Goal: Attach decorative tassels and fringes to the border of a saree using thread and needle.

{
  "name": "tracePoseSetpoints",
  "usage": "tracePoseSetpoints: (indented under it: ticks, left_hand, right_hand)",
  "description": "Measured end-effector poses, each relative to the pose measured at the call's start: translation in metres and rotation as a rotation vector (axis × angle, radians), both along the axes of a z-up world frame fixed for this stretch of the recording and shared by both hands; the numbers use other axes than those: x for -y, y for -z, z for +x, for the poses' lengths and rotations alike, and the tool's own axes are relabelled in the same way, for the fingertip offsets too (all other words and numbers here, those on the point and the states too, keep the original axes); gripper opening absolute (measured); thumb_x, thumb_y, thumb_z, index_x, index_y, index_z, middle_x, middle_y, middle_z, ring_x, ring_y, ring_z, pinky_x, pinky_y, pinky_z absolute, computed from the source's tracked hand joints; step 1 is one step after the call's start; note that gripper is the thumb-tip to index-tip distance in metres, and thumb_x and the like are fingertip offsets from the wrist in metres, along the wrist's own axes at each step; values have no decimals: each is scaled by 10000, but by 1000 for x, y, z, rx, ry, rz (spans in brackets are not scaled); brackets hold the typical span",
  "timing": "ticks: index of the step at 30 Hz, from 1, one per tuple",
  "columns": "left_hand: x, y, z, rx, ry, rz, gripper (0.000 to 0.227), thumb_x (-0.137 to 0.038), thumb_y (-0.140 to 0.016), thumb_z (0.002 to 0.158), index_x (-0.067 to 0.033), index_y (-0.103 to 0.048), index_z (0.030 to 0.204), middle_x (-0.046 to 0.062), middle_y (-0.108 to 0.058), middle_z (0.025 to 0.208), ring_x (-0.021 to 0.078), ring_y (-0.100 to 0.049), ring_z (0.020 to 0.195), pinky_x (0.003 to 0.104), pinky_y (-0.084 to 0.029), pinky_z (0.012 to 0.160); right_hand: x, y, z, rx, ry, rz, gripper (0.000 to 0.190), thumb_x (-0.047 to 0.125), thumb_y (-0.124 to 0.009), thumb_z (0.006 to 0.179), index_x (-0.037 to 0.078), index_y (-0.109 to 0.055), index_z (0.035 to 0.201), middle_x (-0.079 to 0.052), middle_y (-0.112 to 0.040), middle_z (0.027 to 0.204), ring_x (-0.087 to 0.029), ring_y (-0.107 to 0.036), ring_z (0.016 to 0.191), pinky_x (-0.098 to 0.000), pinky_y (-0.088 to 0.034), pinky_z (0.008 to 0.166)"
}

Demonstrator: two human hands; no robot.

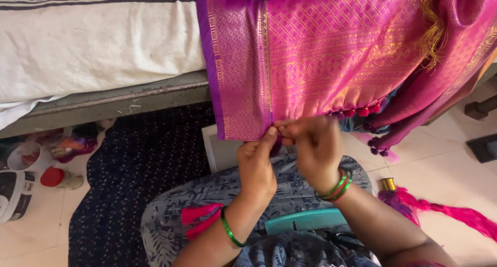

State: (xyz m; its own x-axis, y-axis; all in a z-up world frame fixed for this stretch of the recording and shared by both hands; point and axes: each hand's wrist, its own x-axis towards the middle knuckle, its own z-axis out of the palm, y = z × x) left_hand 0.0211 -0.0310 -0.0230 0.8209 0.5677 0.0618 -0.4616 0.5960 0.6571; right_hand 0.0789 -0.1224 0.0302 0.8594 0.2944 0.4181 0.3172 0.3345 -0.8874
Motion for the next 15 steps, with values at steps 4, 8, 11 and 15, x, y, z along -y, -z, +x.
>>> tracePoseSetpoints:
  ticks: [4, 8, 11, 15]
  left_hand:
    - [5, -23, -8, 32, -4, 19, 191, -81, -669, 1002, 80, -767, 970, 110, -771, 1015, 152, -693, 957, 283, -510, 888]
    - [5, -13, -5, -1, 13, 54, 186, -101, -664, 1000, 55, -757, 1039, 106, -765, 1018, 161, -704, 915, 302, -530, 854]
    - [1, -9, 3, -33, 94, 27, 242, -154, -636, 1049, 60, -740, 1096, 101, -754, 1038, 161, -699, 928, 307, -522, 848]
    - [-11, -13, 10, -84, 188, -28, 271, -199, -618, 1016, 14, -706, 1158, 123, -761, 976, 209, -735, 905, 322, -540, 810]
  right_hand:
    - [10, 6, 33, -363, -251, 221, 50, 28, -549, 1050, 42, -504, 1032, -120, -671, 923, -249, -763, 868, -337, -635, 656]
    - [9, 0, 28, -539, -379, 362, 53, 104, -550, 1072, 57, -525, 1067, -111, -672, 892, -255, -766, 855, -321, -608, 589]
    - [9, -8, 25, -427, -326, 289, 58, 93, -572, 1064, 66, -523, 1079, -121, -681, 898, -282, -771, 895, -330, -613, 606]
    - [12, -29, 37, -256, -279, 115, 107, 23, -616, 1033, 50, -513, 1043, -121, -698, 931, -302, -778, 946, -373, -662, 723]
